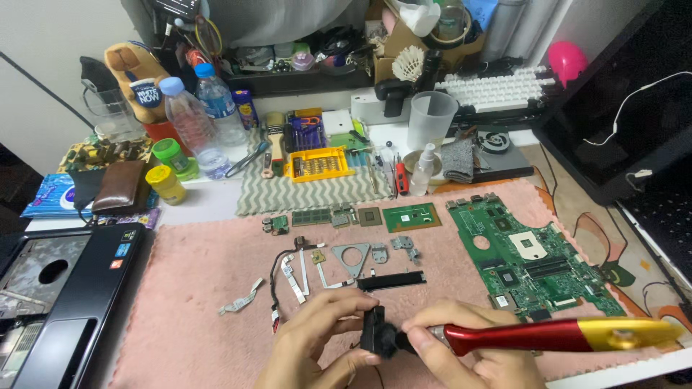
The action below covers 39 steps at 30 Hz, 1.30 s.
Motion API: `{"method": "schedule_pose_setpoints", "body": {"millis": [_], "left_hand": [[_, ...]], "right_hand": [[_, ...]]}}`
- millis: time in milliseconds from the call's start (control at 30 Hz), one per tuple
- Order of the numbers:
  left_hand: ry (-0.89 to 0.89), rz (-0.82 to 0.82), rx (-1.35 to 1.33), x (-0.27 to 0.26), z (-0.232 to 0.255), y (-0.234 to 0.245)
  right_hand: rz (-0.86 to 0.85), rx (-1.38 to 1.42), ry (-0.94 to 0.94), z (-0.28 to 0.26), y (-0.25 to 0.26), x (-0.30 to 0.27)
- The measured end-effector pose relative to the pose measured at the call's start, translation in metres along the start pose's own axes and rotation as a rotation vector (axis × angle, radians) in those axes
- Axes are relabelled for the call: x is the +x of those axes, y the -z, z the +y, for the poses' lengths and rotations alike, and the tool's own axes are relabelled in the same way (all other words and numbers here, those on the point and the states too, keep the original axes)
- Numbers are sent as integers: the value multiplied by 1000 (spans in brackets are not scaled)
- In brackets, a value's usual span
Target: The person uses a red-handled brush to clean dust from several small laptop components laid out on a pink cloth. They brush a white ribbon cable, a black power adapter, and other connectors, then place each item back on the cloth.
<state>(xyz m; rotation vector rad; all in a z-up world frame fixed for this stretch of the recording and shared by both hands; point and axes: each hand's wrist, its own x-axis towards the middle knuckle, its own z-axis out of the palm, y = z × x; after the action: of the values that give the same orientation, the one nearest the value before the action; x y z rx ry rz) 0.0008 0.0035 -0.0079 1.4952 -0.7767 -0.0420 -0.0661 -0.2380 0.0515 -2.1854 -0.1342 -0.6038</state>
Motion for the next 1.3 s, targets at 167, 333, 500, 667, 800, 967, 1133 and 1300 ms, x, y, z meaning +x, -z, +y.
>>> {"method": "schedule_pose_setpoints", "body": {"millis": [167, 333, 500, 667, 800, 967, 1133, 1300], "left_hand": [[-20, 3, 197, 5, 18, 1], [-43, -52, 258, 11, 27, 4], [-113, -78, 302, 21, 38, -4], [-109, 9, 248, 20, 40, -23], [-97, 41, 220, 15, 44, -26], [-37, 91, 238, 6, 49, -31], [91, 41, 24, -3, 53, -31], [-31, 97, 84, -20, 46, -45]], "right_hand": [[22, 46, 65, 4, -1, -1], [-27, 77, 47, 0, 3, 1], [-116, 25, -38, 2, 15, 1], [-214, 66, 54, 14, 24, -4], [-144, -40, 63, 25, 29, -12], [-65, -132, -1, 39, 31, -22], [-54, -210, -8, 50, 29, -33], [49, -129, -15, 28, 18, -39]]}}
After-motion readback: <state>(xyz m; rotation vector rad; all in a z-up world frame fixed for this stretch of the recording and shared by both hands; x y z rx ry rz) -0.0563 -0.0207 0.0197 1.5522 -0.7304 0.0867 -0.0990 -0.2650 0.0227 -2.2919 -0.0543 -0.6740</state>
